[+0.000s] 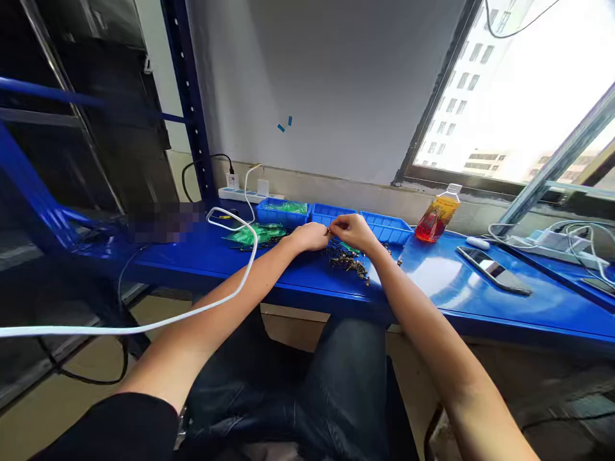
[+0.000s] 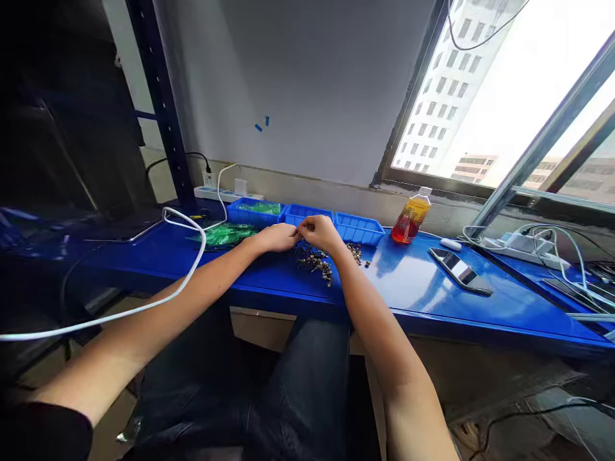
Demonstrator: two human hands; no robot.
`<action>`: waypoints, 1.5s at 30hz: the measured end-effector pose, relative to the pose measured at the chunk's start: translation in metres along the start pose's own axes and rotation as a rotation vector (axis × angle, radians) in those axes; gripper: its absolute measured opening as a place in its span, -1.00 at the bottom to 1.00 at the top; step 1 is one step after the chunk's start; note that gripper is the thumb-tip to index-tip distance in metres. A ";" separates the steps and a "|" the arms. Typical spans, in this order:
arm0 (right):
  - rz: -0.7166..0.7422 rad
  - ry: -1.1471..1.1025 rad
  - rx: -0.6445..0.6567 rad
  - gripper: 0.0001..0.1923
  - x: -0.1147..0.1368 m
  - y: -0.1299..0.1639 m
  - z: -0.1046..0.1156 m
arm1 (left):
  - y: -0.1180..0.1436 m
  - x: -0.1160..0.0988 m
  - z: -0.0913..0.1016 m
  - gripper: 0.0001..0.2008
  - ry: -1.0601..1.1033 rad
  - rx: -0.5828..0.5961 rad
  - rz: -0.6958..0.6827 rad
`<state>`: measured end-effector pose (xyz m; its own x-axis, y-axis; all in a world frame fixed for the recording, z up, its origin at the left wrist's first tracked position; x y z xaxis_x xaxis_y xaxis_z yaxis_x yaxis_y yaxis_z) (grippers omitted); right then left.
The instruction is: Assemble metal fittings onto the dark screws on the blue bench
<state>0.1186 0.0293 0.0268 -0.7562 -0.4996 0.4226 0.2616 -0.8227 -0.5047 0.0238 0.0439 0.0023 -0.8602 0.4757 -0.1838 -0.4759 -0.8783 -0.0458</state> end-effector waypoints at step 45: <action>-0.077 -0.007 -0.096 -0.84 -0.005 0.001 0.010 | 0.002 0.003 0.007 -0.39 0.031 -0.059 0.037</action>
<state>0.1292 0.0285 0.0320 -0.7674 -0.4384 0.4679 0.1444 -0.8292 -0.5400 0.0189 0.0442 0.0085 -0.8705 0.4421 -0.2163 -0.4317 -0.8969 -0.0958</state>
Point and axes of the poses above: each hand's wrist, its own y-axis away from the middle knuckle, its own z-axis out of the back of the hand, x = y × z, the point moved 5 cm from there along -y, towards the middle knuckle, and after that the axes turned 1 degree about y, right-handed, at the moved point
